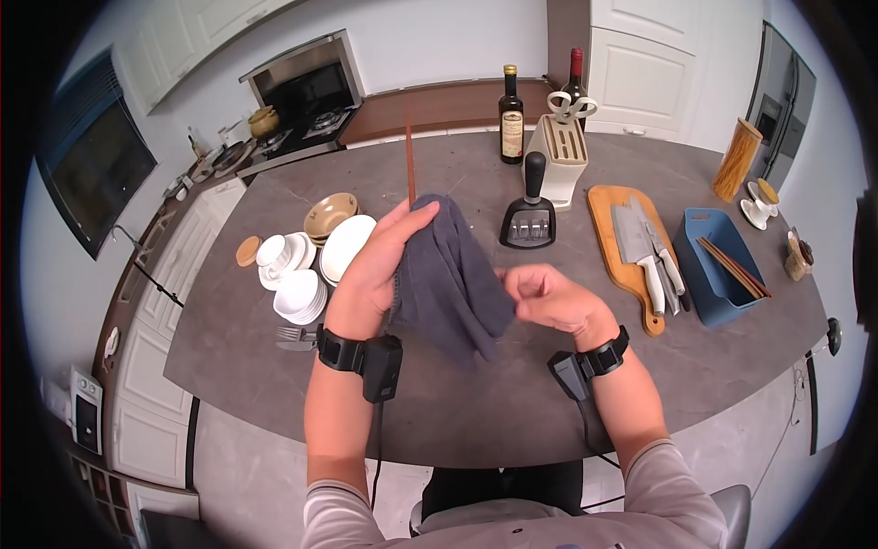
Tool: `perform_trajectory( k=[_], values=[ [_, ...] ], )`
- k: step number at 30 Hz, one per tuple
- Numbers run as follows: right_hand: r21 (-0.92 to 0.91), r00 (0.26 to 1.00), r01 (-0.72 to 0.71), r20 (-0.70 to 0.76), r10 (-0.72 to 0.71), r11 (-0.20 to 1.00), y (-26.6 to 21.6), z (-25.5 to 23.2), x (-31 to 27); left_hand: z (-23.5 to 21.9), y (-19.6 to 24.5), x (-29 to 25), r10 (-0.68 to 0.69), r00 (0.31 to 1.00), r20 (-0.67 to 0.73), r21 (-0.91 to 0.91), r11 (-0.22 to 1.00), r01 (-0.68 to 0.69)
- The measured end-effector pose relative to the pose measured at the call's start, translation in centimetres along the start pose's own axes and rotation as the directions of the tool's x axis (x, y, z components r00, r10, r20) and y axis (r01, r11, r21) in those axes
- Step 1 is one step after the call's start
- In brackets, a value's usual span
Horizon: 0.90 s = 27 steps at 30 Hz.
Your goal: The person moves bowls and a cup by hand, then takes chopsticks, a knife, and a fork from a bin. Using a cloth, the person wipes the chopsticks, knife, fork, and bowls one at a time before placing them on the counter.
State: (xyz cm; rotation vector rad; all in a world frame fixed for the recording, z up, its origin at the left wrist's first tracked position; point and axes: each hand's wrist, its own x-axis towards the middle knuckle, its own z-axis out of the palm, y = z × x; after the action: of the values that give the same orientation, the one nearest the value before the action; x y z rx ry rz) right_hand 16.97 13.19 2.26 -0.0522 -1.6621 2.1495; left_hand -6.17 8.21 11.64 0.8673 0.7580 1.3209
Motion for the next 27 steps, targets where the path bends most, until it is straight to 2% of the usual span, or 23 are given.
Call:
perform_trajectory(
  k=[2, 6, 8, 12, 14, 15, 16, 17, 18, 20, 21, 26, 27],
  values=[
    [0.343, 0.982, 0.186, -0.092, -0.164, 0.921, 1.0, -0.2, 0.8, -0.4, -0.4, -0.1, -0.097, 0.994, -0.043, -0.110, 0.990, 0.092],
    [0.255, 0.978, 0.181, -0.146, -0.147, 0.950, 0.1, 2.3, 1.7, -0.4, -0.6, -0.4, -0.109, 0.994, 0.001, -0.145, 0.984, 0.108],
    [0.242, 0.941, 0.127, -0.336, -0.040, 0.962, -0.5, 3.6, 2.1, 0.1, -0.2, -0.9, -0.113, 0.993, 0.041, -0.177, 0.977, 0.118],
    [0.236, 0.975, 0.096, -0.220, -0.043, 0.967, -1.6, 2.3, 0.9, 0.4, 0.3, -1.5, -0.066, 0.992, 0.111, -0.157, 0.984, 0.083],
    [0.388, 0.937, 0.348, -0.116, -0.329, 0.854, -1.7, 0.8, 0.5, 0.2, -0.4, -1.3, -0.081, 0.996, -0.046, -0.063, 0.995, 0.078],
    [0.388, 0.937, 0.347, -0.117, -0.328, 0.854, -2.1, 1.3, 0.4, -0.7, -1.5, -0.8, -0.082, 0.996, -0.046, -0.063, 0.995, 0.079],
    [0.334, 0.886, 0.430, -0.334, -0.321, 0.839, -2.9, 2.3, 0.4, -2.2, -3.3, -0.1, -0.044, 0.994, -0.101, 0.045, 0.998, 0.048],
    [0.263, 0.788, 0.499, -0.534, -0.306, 0.826, -3.3, 2.8, 0.3, -3.0, -4.4, 0.1, 0.001, 0.989, -0.151, 0.157, 0.987, 0.023],
    [0.262, 0.786, 0.501, -0.536, -0.308, 0.825, -3.3, 2.8, 0.2, -2.8, -5.0, -0.3, 0.000, 0.989, -0.148, 0.158, 0.987, 0.024],
    [0.209, 0.785, 0.521, -0.498, -0.369, 0.827, -3.2, 2.7, -0.2, -1.8, -6.4, -1.2, -0.062, 0.970, -0.235, 0.206, 0.972, 0.112],
    [0.208, 0.783, 0.523, -0.499, -0.370, 0.826, -3.3, 2.6, -0.3, -1.2, -7.2, -1.5, 0.001, 0.960, -0.280, 0.299, 0.950, 0.086],
    [0.191, 0.728, 0.589, -0.547, -0.413, 0.785, -4.3, 3.4, -0.8, -1.4, -9.5, -2.9, 0.047, 0.962, -0.269, 0.283, 0.959, 0.032],
    [0.197, 0.711, 0.614, -0.559, -0.427, 0.764, -4.5, 3.6, -0.9, -1.3, -10.3, -3.6, -0.011, 0.967, -0.254, 0.205, 0.977, 0.065]
  ],
)
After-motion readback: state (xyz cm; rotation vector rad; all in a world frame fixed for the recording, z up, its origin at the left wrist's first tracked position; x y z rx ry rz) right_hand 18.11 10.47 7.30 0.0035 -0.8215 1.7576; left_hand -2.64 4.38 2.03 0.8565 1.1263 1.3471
